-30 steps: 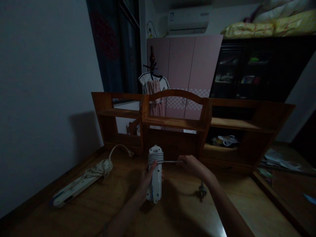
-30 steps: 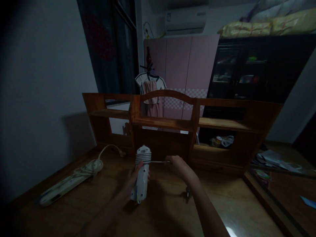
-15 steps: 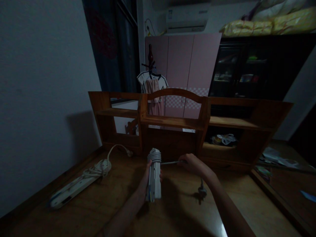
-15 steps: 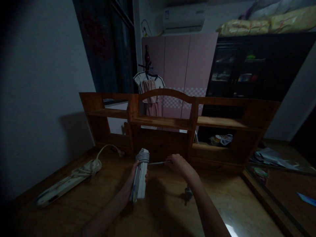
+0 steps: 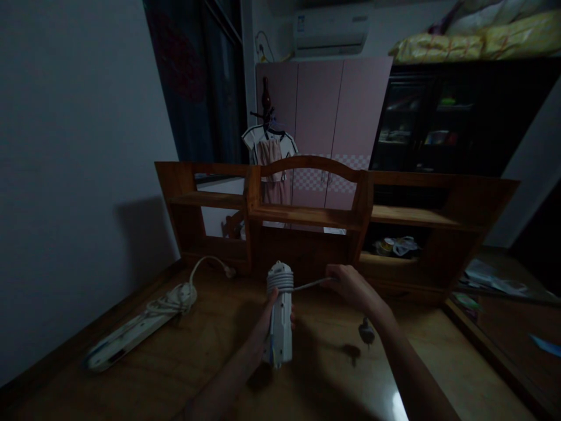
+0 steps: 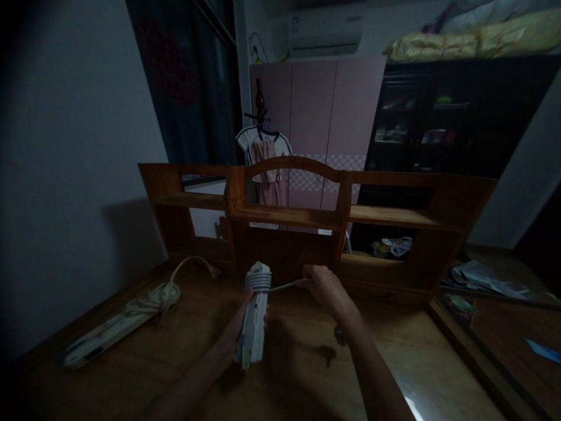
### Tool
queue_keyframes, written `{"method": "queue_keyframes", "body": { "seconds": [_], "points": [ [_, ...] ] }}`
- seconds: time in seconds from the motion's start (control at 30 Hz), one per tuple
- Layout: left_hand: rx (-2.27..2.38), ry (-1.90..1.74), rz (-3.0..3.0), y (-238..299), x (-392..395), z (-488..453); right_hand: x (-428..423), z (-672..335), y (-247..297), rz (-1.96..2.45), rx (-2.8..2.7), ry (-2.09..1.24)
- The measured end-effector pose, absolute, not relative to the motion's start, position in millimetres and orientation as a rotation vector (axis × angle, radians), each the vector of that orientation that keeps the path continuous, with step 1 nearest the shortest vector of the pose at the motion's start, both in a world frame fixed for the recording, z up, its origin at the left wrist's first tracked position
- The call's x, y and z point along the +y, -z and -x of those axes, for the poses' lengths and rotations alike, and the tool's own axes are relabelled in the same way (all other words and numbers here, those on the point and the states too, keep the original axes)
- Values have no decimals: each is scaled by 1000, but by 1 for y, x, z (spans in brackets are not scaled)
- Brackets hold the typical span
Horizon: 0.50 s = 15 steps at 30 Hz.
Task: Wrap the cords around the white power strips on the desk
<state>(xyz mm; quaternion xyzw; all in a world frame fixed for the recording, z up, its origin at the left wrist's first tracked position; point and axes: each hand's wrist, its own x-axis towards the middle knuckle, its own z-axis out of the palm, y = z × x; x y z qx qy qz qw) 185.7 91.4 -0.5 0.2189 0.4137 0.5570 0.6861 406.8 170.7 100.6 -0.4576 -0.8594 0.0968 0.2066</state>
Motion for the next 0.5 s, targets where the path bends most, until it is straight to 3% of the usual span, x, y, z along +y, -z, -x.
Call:
{"method": "queue_keyframes", "body": {
  "seconds": [0.2,0.5],
  "points": [
    [1032,-1426,-542,-1,88,-191,140,-396,-125,1269,-2448,-222],
    [1285,-1631,-908,2,89,-188,100,-361,-118,1190,-2678,146]
  ]
}}
